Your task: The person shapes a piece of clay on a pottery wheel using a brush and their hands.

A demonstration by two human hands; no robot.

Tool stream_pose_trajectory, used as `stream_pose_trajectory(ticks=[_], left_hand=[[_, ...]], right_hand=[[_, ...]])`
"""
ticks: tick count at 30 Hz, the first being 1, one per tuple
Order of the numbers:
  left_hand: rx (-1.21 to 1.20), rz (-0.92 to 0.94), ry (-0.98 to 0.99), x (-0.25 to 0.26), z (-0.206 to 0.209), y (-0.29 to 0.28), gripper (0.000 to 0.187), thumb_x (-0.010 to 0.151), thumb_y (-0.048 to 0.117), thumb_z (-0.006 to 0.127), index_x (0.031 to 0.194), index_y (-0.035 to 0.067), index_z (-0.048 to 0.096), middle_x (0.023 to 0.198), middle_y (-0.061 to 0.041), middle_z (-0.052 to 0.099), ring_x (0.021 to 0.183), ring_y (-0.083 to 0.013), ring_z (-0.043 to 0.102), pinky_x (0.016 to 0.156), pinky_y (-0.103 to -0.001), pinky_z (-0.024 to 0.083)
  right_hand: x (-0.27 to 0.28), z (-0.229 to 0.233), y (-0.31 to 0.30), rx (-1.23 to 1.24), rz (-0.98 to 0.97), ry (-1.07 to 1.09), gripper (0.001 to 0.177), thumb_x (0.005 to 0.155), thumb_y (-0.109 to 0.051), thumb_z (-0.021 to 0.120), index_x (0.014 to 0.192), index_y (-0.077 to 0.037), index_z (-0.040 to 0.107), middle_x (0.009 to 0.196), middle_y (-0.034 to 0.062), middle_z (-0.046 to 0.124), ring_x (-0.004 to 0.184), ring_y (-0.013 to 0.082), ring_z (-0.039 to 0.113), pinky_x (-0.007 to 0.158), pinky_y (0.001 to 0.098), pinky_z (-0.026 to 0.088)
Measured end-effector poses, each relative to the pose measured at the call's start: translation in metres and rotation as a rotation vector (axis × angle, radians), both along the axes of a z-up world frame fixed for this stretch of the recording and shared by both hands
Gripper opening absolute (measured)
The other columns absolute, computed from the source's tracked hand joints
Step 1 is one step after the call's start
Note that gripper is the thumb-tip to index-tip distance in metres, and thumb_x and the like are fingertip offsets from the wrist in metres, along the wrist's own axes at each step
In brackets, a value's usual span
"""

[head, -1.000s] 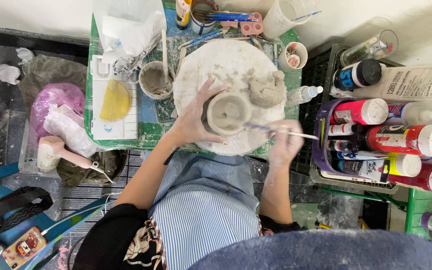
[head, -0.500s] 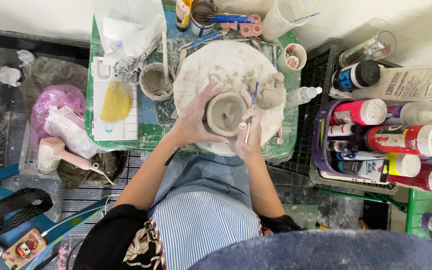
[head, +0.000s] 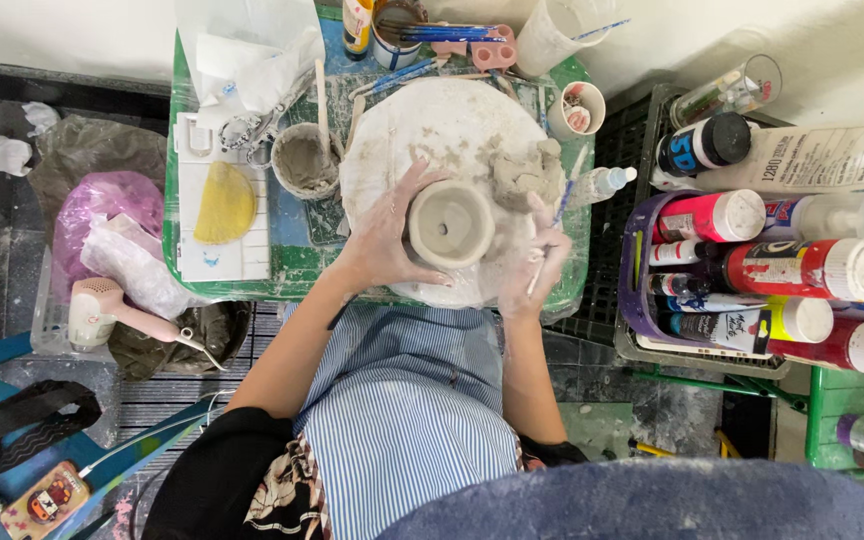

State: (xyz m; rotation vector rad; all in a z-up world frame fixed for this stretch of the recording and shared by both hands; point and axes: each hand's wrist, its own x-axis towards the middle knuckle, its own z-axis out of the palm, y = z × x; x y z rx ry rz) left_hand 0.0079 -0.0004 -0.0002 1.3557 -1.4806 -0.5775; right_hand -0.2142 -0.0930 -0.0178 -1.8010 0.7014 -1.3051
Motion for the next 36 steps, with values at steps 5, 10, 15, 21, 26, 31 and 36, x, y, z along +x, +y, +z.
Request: stream_pose_trajectory(ticks=[5, 10, 15, 21, 26, 31, 36], left_hand=[[-0.036, 0.025, -0.008, -0.008, -0.004, 0.0, 0.145, 0.057, 0.04, 0.103, 0.163, 0.004, 0.01, 0.158, -0.014, 0.048, 0.147, -0.0372, 0.047, 0.124, -0.047, 0.036], [-0.035, 0.007, 0.031, -0.015, 0.001, 0.008, 0.146, 0.058, 0.037, 0.101, 0.164, 0.002, 0.006, 0.162, -0.017, 0.043, 0.149, -0.0386, 0.045, 0.125, -0.047, 0.035], [-0.048, 0.031, 0.056, -0.03, -0.001, 0.022, 0.146, 0.063, 0.038, 0.1, 0.165, 0.001, 0.002, 0.168, -0.019, 0.035, 0.156, -0.0383, 0.037, 0.131, -0.045, 0.03], [-0.079, 0.103, 0.053, -0.059, -0.012, 0.033, 0.14, 0.066, 0.034, 0.099, 0.162, -0.004, 0.004, 0.169, -0.029, 0.02, 0.16, -0.0399, 0.023, 0.131, -0.044, 0.021], [-0.059, 0.114, 0.11, -0.076, -0.02, 0.043, 0.139, 0.073, 0.034, 0.095, 0.162, -0.007, -0.003, 0.17, -0.031, 0.014, 0.161, -0.0405, 0.02, 0.132, -0.044, 0.02], [-0.045, 0.1, 0.056, -0.059, -0.015, 0.029, 0.142, 0.066, 0.032, 0.097, 0.162, -0.006, -0.001, 0.171, -0.032, 0.008, 0.16, -0.041, 0.019, 0.13, -0.043, 0.023], [-0.014, 0.145, 0.06, -0.07, -0.017, 0.021, 0.142, 0.064, 0.032, 0.099, 0.163, -0.004, 0.003, 0.17, -0.024, 0.019, 0.16, -0.0382, 0.024, 0.131, -0.044, 0.024]], right_hand=[[0.008, -0.014, 0.026, -0.054, 0.101, 0.271, 0.025, 0.112, -0.029, 0.047, 0.11, -0.006, 0.037, 0.156, 0.0374, 0.037, 0.149, 0.0371, 0.041, 0.123, 0.0466, 0.034], [-0.015, -0.025, 0.017, -0.014, -0.076, 0.297, 0.017, 0.11, -0.023, 0.042, 0.109, -0.007, 0.042, 0.111, 0.0159, 0.048, 0.099, 0.0221, 0.047, 0.097, 0.0372, 0.043], [-0.033, -0.028, 0.025, -0.003, 0.048, 0.4, 0.021, 0.107, -0.025, 0.046, 0.109, -0.004, 0.045, 0.101, 0.0125, 0.048, 0.096, 0.0213, 0.047, 0.093, 0.0367, 0.044], [-0.04, -0.018, 0.025, -0.267, -0.055, 0.184, 0.011, 0.114, -0.016, 0.04, 0.112, -0.006, 0.037, 0.142, 0.0327, 0.054, 0.128, 0.038, 0.053, 0.109, 0.0488, 0.043], [-0.052, -0.037, 0.028, 0.127, -0.113, 0.252, 0.011, 0.104, -0.016, 0.046, 0.11, -0.007, 0.042, 0.087, 0.0088, 0.047, 0.076, 0.0192, 0.048, 0.069, 0.0369, 0.042], [-0.058, -0.048, 0.024, 0.039, -0.119, 0.292, 0.007, 0.106, -0.014, 0.045, 0.111, -0.008, 0.045, 0.092, 0.0063, 0.046, 0.081, 0.0138, 0.046, 0.073, 0.0294, 0.044], [-0.053, -0.029, 0.014, 0.127, -0.091, 0.044, 0.011, 0.108, -0.02, 0.041, 0.106, -0.009, 0.041, 0.144, 0.0014, 0.047, 0.077, 0.0101, 0.044, 0.073, 0.027, 0.043]])
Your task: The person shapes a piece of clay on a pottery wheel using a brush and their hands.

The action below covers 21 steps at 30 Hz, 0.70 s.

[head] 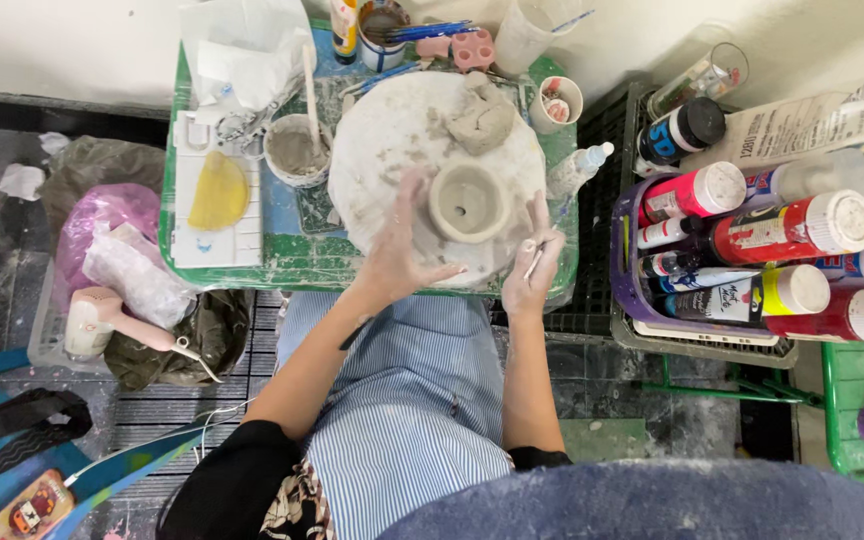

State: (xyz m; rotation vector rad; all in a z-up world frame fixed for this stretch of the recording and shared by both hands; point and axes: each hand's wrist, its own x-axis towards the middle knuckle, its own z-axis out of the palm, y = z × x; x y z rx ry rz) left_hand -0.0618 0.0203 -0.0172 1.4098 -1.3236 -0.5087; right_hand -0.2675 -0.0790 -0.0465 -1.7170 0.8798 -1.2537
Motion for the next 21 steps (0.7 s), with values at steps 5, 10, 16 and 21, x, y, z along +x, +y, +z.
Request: stream_pose_trajectory(ticks=[5, 10, 16, 21], left_hand=[[-0.118, -0.055, -0.074, 0.013, 0.001, -0.013, 0.144, 0.063, 0.035, 0.101, 0.162, -0.004, 0.004, 0.171, -0.026, 0.013, 0.161, -0.0405, 0.017, 0.132, -0.046, 0.021], [0.0, -0.103, -0.111, 0.015, -0.004, -0.027, 0.137, 0.064, 0.034, 0.101, 0.163, -0.002, 0.012, 0.17, -0.026, 0.017, 0.161, -0.0423, 0.015, 0.131, -0.047, 0.021], [0.015, -0.012, -0.003, 0.001, -0.015, -0.03, 0.135, 0.072, 0.035, 0.094, 0.166, -0.004, 0.004, 0.172, -0.023, 0.023, 0.161, -0.0387, 0.028, 0.134, -0.045, 0.025], [0.101, 0.111, -0.258, 0.005, -0.01, -0.016, 0.147, 0.057, 0.041, 0.099, 0.155, -0.009, 0.001, 0.163, -0.03, 0.017, 0.151, -0.0423, 0.028, 0.121, -0.061, 0.007]], right_hand=[[0.006, -0.005, 0.009, -0.083, -0.019, 0.198, 0.013, 0.109, -0.02, 0.044, 0.109, -0.007, 0.044, 0.092, 0.0067, 0.044, 0.083, 0.0143, 0.045, 0.077, 0.0309, 0.043], [0.013, -0.001, 0.026, -0.11, -0.039, 0.162, 0.017, 0.11, -0.023, 0.042, 0.108, -0.007, 0.039, 0.119, 0.0109, 0.054, 0.092, 0.0167, 0.051, 0.085, 0.0323, 0.045], [0.011, -0.009, 0.026, 0.011, 0.0, 0.239, 0.021, 0.112, -0.027, 0.041, 0.112, -0.007, 0.039, 0.121, 0.0266, 0.049, 0.114, 0.0291, 0.052, 0.104, 0.0408, 0.048], [0.01, 0.005, 0.025, -0.087, -0.002, 0.129, 0.032, 0.118, -0.037, 0.036, 0.111, -0.006, 0.035, 0.167, 0.0361, 0.031, 0.161, 0.0459, 0.025, 0.13, 0.0539, 0.022]])
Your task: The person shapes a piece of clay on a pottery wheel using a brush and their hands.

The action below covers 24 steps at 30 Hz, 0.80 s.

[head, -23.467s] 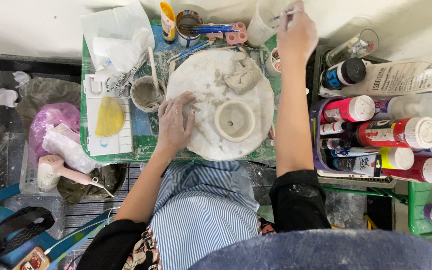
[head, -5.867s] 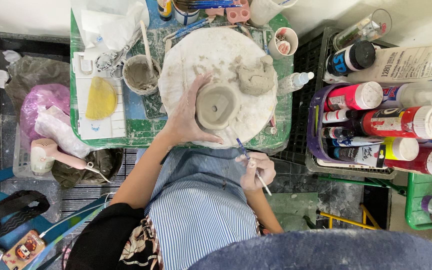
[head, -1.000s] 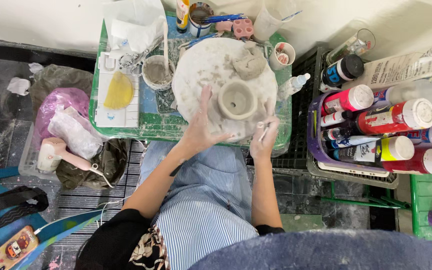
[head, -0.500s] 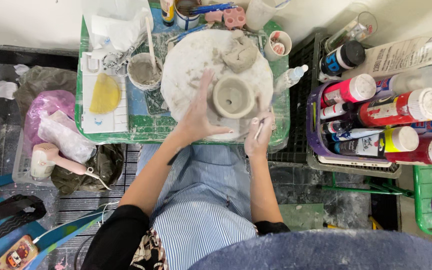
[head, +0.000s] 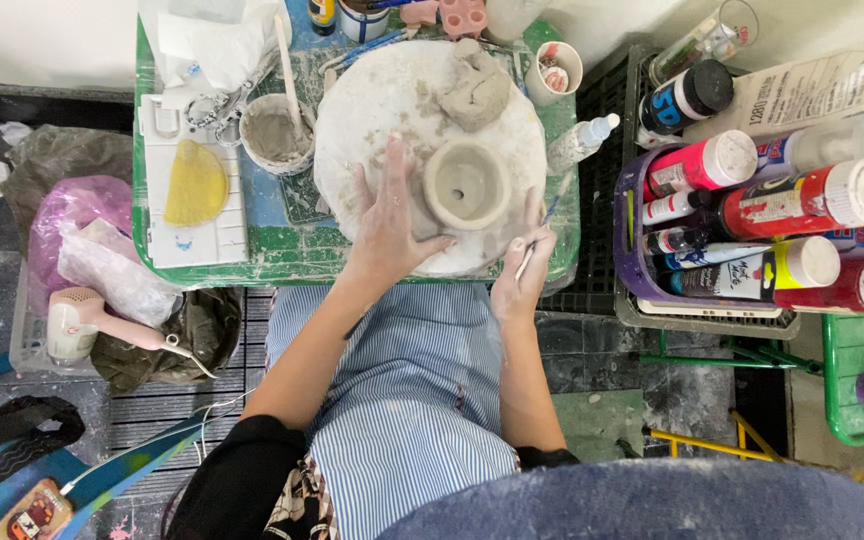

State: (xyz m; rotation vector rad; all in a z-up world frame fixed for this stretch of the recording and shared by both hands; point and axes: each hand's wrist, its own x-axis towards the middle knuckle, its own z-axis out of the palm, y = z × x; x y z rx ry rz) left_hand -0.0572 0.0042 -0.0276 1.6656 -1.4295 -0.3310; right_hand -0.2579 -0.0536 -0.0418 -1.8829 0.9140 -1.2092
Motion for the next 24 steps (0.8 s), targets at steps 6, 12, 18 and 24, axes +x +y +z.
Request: stream_pose_trajectory(ticks=[6, 12, 18, 24], left_hand=[[-0.041, -0.102, 0.076, 0.002, -0.01, 0.006, 0.135, 0.078, 0.037, 0.092, 0.163, -0.006, -0.003, 0.172, -0.028, 0.014, 0.16, -0.0442, 0.022, 0.134, -0.051, 0.014], [-0.065, -0.145, 0.12, 0.002, -0.001, 0.005, 0.132, 0.078, 0.029, 0.091, 0.159, -0.009, -0.006, 0.168, -0.034, 0.005, 0.159, -0.0457, 0.011, 0.13, -0.052, 0.012], [-0.214, -0.187, 0.183, -0.009, -0.013, 0.003, 0.125, 0.087, 0.017, 0.085, 0.165, -0.005, -0.01, 0.175, -0.031, -0.001, 0.165, -0.0445, 0.006, 0.139, -0.049, 0.013], [-0.143, -0.245, 0.181, 0.022, 0.002, -0.021, 0.147, 0.064, 0.03, 0.099, 0.158, -0.005, -0.009, 0.168, -0.03, 0.0, 0.158, -0.0451, 0.007, 0.13, -0.051, 0.013]], right_hand=[[0.015, -0.013, 0.02, -0.077, -0.048, 0.211, 0.028, 0.113, -0.03, 0.042, 0.107, -0.002, 0.039, 0.165, 0.0392, 0.025, 0.16, 0.0493, 0.013, 0.129, 0.0553, 0.011], [0.015, -0.012, 0.014, -0.074, -0.056, 0.138, 0.027, 0.113, -0.029, 0.044, 0.107, -0.003, 0.038, 0.163, 0.0395, 0.031, 0.159, 0.0458, 0.023, 0.13, 0.054, 0.012], [0.024, -0.007, 0.016, -0.084, -0.033, 0.127, 0.026, 0.111, -0.031, 0.046, 0.108, -0.007, 0.04, 0.162, 0.039, 0.025, 0.158, 0.0449, 0.026, 0.13, 0.0531, 0.018], [0.009, 0.013, -0.012, -0.176, 0.019, 0.219, 0.065, 0.085, -0.04, 0.085, 0.107, -0.008, 0.033, 0.158, 0.033, 0.04, 0.146, 0.0421, 0.037, 0.122, 0.0512, 0.023]])
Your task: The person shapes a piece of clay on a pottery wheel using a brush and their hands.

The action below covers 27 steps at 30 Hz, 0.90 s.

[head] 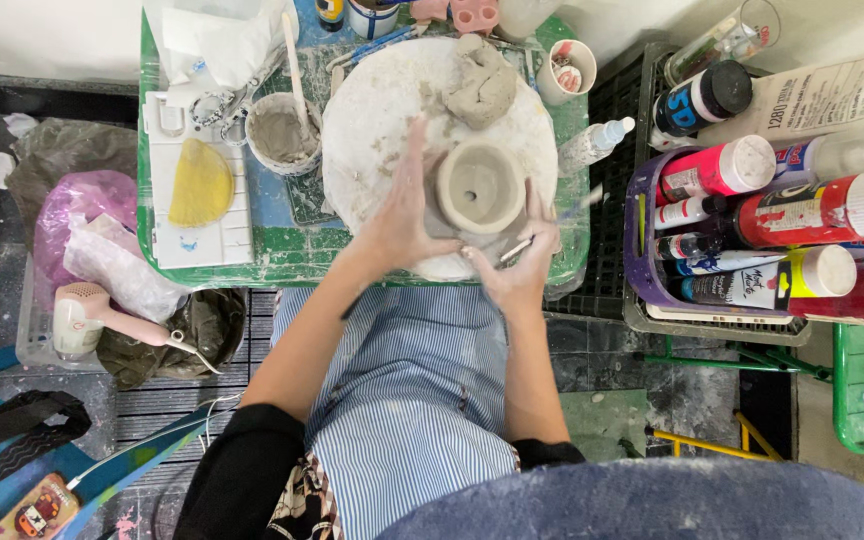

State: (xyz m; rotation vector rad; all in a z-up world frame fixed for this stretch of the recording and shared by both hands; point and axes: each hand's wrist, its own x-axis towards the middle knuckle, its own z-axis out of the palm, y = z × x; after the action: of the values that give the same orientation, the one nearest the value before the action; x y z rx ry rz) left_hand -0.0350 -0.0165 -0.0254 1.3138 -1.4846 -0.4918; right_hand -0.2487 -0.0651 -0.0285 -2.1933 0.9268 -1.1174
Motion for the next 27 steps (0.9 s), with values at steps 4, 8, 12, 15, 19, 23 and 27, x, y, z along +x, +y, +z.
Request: stream_pose_trajectory(ticks=[4, 8, 12, 15, 19, 23, 27], left_hand=[[0.073, -0.041, 0.044, 0.008, 0.009, -0.009, 0.146, 0.068, 0.03, 0.102, 0.165, 0.001, -0.002, 0.174, -0.025, 0.01, 0.163, -0.0401, 0.015, 0.134, -0.046, 0.02], [0.053, -0.058, 0.011, 0.008, 0.009, -0.008, 0.145, 0.065, 0.028, 0.1, 0.165, 0.0, -0.002, 0.173, -0.024, 0.015, 0.16, -0.0374, 0.024, 0.133, -0.044, 0.023], [0.084, -0.065, -0.007, 0.005, 0.006, -0.009, 0.147, 0.062, 0.03, 0.1, 0.164, -0.001, -0.002, 0.172, -0.024, 0.015, 0.158, -0.0379, 0.024, 0.131, -0.045, 0.023], [0.052, -0.034, -0.066, 0.006, 0.009, -0.009, 0.147, 0.061, 0.034, 0.1, 0.163, 0.0, 0.0, 0.171, -0.024, 0.015, 0.16, -0.0401, 0.018, 0.131, -0.047, 0.02], [0.137, 0.126, -0.287, 0.005, 0.016, 0.0, 0.153, 0.053, 0.049, 0.1, 0.156, -0.004, 0.0, 0.164, -0.024, 0.017, 0.153, -0.0396, 0.02, 0.123, -0.057, 0.008], [0.115, 0.142, -0.243, 0.011, 0.016, 0.034, 0.116, 0.072, 0.038, 0.089, 0.157, -0.003, 0.02, 0.161, -0.024, 0.034, 0.151, -0.0351, 0.033, 0.125, -0.053, 0.017], [0.116, 0.226, 0.129, 0.01, 0.011, 0.073, 0.058, 0.093, 0.013, 0.07, 0.145, 0.001, 0.045, 0.124, -0.015, 0.065, 0.113, -0.0249, 0.062, 0.101, -0.038, 0.048]], right_hand=[[0.001, -0.008, -0.021, -0.016, -0.065, 0.142, 0.075, 0.065, -0.03, 0.099, 0.104, -0.008, 0.038, 0.132, 0.0222, 0.053, 0.122, 0.0341, 0.047, 0.11, 0.0456, 0.034], [0.003, -0.014, -0.023, 0.102, -0.062, 0.043, 0.074, 0.068, -0.028, 0.102, 0.106, -0.008, 0.041, 0.106, 0.0105, 0.051, 0.101, 0.0227, 0.052, 0.092, 0.0356, 0.046], [0.006, -0.007, -0.026, 0.141, 0.015, -0.061, 0.072, 0.07, -0.026, 0.099, 0.109, -0.007, 0.04, 0.118, 0.0086, 0.055, 0.1, 0.0193, 0.053, 0.088, 0.0327, 0.047], [0.01, -0.002, -0.021, 0.153, -0.109, 0.055, 0.077, 0.065, -0.024, 0.101, 0.112, -0.007, 0.042, 0.112, 0.0175, 0.054, 0.103, 0.0241, 0.054, 0.091, 0.0354, 0.047], [0.006, 0.006, -0.02, 0.137, 0.093, -0.104, 0.075, 0.075, -0.021, 0.095, 0.111, -0.01, 0.031, 0.161, 0.0295, 0.04, 0.139, 0.0316, 0.05, 0.116, 0.0391, 0.04], [-0.018, 0.009, -0.015, 0.057, 0.078, -0.094, 0.064, 0.081, -0.018, 0.089, 0.105, -0.011, 0.03, 0.156, 0.0301, 0.047, 0.143, 0.0336, 0.05, 0.121, 0.0415, 0.036], [-0.042, -0.006, -0.001, -0.06, -0.069, -0.092, 0.041, 0.099, -0.007, 0.072, 0.1, -0.012, 0.031, 0.132, 0.0232, 0.071, 0.137, 0.0315, 0.058, 0.12, 0.0421, 0.039]])
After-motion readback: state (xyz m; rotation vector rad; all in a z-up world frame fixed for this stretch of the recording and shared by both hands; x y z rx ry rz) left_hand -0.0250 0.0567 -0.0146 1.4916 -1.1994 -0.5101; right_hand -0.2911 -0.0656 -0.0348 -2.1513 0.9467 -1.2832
